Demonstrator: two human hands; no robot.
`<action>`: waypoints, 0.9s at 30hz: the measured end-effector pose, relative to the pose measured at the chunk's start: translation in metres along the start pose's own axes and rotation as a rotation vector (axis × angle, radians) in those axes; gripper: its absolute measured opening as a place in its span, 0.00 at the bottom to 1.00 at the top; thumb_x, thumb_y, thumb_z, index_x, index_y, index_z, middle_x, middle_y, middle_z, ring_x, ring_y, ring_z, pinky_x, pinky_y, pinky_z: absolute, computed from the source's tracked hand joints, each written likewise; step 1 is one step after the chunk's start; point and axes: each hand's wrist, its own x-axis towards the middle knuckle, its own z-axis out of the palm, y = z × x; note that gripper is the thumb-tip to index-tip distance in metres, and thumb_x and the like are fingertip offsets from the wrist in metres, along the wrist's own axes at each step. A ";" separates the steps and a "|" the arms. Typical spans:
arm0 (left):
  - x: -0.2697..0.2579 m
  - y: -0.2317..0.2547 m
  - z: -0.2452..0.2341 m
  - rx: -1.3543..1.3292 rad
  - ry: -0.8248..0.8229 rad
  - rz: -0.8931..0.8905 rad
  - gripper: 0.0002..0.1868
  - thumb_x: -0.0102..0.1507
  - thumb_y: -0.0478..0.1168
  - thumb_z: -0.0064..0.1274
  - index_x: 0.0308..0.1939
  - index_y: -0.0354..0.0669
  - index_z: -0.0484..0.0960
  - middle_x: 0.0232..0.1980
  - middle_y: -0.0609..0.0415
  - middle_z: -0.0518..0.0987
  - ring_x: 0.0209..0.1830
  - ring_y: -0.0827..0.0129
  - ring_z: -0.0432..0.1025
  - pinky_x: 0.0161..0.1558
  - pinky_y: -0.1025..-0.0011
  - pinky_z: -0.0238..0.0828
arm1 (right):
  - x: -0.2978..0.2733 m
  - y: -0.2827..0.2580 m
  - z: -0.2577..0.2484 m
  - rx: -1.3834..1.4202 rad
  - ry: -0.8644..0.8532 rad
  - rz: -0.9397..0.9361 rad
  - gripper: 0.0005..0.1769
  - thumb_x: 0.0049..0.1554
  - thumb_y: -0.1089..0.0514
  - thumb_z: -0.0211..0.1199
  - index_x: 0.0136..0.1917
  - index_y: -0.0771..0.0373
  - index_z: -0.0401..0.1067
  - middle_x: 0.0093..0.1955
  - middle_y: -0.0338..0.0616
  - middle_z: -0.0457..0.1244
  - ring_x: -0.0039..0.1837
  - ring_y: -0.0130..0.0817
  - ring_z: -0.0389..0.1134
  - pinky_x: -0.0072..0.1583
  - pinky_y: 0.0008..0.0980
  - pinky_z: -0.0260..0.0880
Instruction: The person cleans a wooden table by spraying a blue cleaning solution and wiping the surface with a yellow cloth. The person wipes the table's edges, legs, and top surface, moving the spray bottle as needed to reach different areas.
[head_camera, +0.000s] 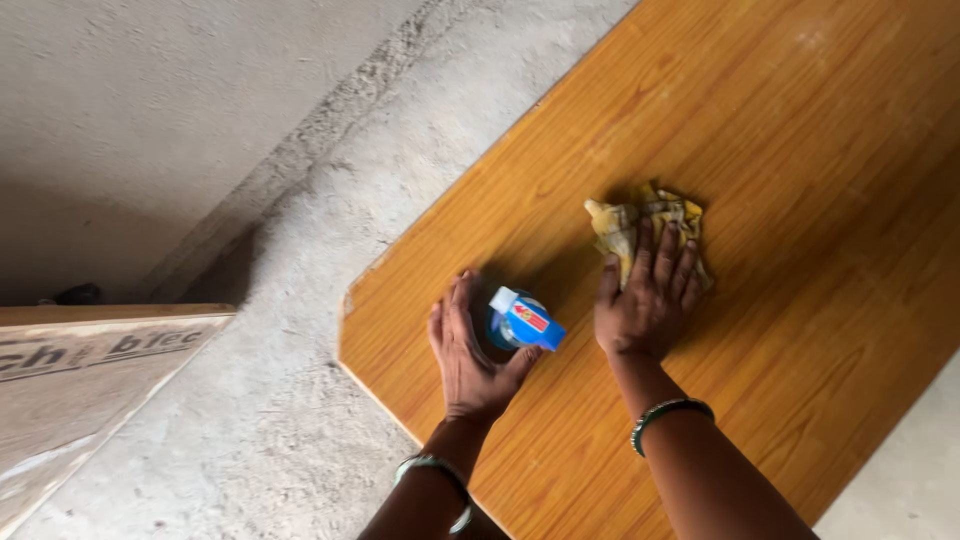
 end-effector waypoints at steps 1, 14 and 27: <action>0.002 0.004 -0.010 -0.157 -0.032 0.011 0.59 0.51 0.50 0.70 0.78 0.43 0.50 0.76 0.38 0.64 0.79 0.48 0.57 0.75 0.50 0.51 | -0.001 -0.001 -0.001 0.007 -0.007 0.004 0.37 0.67 0.38 0.43 0.83 0.55 0.55 0.85 0.50 0.47 0.84 0.57 0.43 0.78 0.57 0.42; 0.035 0.052 -0.030 -0.454 -0.355 0.037 0.45 0.58 0.28 0.61 0.77 0.42 0.57 0.61 0.39 0.82 0.56 0.54 0.82 0.58 0.64 0.78 | -0.001 -0.004 -0.002 -0.004 -0.009 0.014 0.37 0.67 0.36 0.42 0.83 0.54 0.56 0.85 0.50 0.47 0.84 0.57 0.44 0.78 0.57 0.42; 0.018 0.066 -0.028 -0.483 -0.188 0.057 0.37 0.63 0.29 0.62 0.72 0.39 0.60 0.68 0.39 0.78 0.63 0.57 0.77 0.60 0.65 0.77 | -0.003 -0.001 -0.001 0.004 -0.020 0.023 0.36 0.67 0.37 0.44 0.82 0.54 0.57 0.85 0.51 0.48 0.84 0.59 0.44 0.78 0.58 0.42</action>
